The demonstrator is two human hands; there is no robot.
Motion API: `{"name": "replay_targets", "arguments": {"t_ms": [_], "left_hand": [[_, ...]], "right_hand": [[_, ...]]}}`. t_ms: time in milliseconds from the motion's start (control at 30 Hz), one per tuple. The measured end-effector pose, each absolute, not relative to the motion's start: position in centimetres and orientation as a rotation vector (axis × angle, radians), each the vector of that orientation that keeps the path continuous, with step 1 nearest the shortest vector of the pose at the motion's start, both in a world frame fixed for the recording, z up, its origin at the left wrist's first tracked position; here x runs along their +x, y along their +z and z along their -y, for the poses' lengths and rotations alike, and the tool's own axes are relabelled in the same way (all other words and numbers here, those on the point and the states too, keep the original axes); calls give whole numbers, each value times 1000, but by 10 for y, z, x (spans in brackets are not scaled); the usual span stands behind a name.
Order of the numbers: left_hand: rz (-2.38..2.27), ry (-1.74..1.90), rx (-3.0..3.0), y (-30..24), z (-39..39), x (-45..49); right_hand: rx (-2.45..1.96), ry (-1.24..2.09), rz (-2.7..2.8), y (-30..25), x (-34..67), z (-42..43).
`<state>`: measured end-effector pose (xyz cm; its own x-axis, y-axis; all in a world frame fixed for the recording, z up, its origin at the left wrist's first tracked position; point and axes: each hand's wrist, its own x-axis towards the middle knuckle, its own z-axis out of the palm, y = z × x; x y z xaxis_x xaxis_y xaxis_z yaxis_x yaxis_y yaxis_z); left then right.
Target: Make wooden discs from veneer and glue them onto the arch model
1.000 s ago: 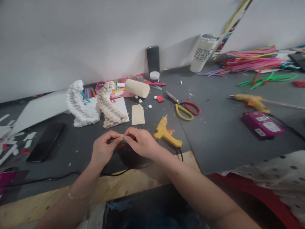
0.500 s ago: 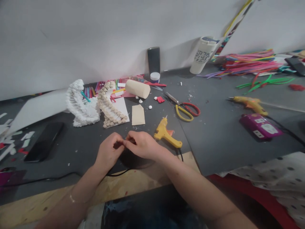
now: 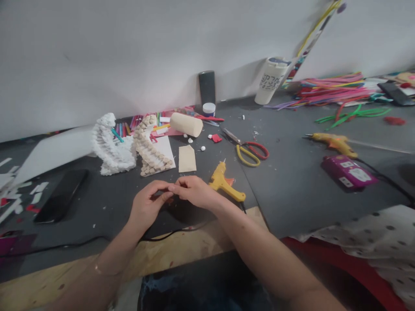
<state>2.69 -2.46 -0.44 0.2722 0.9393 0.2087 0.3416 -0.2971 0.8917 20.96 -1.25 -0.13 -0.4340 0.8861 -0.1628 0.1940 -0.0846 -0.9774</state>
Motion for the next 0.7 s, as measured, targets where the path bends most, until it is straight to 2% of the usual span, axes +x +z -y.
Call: {"name": "replay_targets", "arguments": {"t_ms": [233,500,600,700], "left_hand": [[-1210,1114,2157,-5,27,24],[-1259,987,2612,-3,24,25],[-1227,959,2571,-4,23,22],[-1210,1019,2277,-5,22,20]], "right_hand": [[-1066,1614,1654,1,214,13],[-1187,1542,1655,-9,214,13],[-1191,1518,1657,-10,213,12],[-1135,1501,1601,-8,210,12]]}}
